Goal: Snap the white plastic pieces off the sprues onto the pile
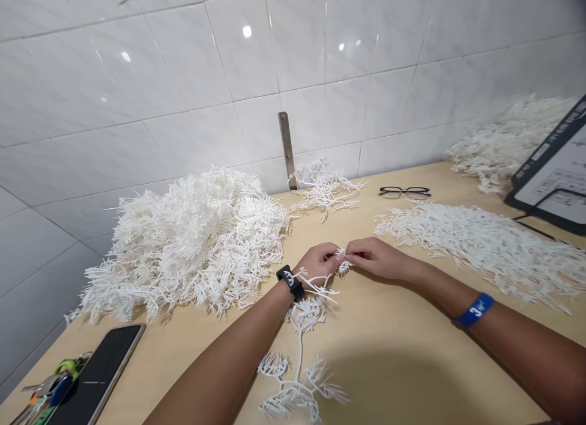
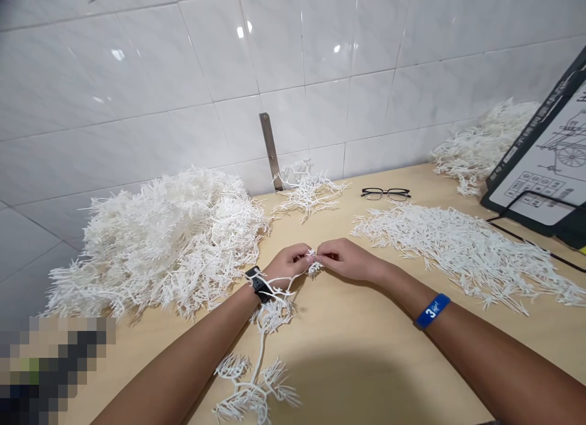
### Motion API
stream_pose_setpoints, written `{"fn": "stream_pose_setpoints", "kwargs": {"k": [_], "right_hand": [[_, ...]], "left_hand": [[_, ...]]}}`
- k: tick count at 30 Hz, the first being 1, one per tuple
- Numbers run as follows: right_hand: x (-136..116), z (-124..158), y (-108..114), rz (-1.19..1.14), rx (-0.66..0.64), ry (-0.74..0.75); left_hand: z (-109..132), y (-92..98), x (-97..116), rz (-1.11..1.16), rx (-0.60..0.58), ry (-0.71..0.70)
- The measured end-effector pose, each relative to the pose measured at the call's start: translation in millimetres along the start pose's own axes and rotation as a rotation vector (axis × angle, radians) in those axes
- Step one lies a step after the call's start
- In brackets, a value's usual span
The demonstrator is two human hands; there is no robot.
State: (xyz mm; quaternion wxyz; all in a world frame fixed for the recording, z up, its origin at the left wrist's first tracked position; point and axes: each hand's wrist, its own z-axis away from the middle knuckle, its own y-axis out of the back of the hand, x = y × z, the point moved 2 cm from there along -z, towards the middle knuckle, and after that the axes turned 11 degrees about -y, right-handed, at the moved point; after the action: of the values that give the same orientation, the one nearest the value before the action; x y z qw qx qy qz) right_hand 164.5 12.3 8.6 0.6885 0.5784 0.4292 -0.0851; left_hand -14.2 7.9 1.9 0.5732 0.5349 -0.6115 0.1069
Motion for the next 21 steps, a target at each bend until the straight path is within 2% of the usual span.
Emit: {"fn": "stream_pose_setpoints", "kwargs": {"k": [5, 9, 16, 21], "right_hand": [[4.3, 1.6, -0.3, -0.15, -0.03, -0.034], [-1.7, 3.5, -4.9, -0.177, -0.166, -0.001], [-4.2, 2.1, -6.1, -0.388, -0.299, -0.036], [1.5, -0.8, -9.9, -0.535, -0.409, 0.005]], "left_hand": [[3.4, -3.5, -4.4, 0.102, -0.145, 0.062], [4.5, -4.5, -3.5, 0.176, -0.17, 0.183], [-0.4, 5.8, 0.4, 0.413, -0.208, 0.078], [-1.0, 8.7, -2.5, 0.658, -0.23, 0.132]]}}
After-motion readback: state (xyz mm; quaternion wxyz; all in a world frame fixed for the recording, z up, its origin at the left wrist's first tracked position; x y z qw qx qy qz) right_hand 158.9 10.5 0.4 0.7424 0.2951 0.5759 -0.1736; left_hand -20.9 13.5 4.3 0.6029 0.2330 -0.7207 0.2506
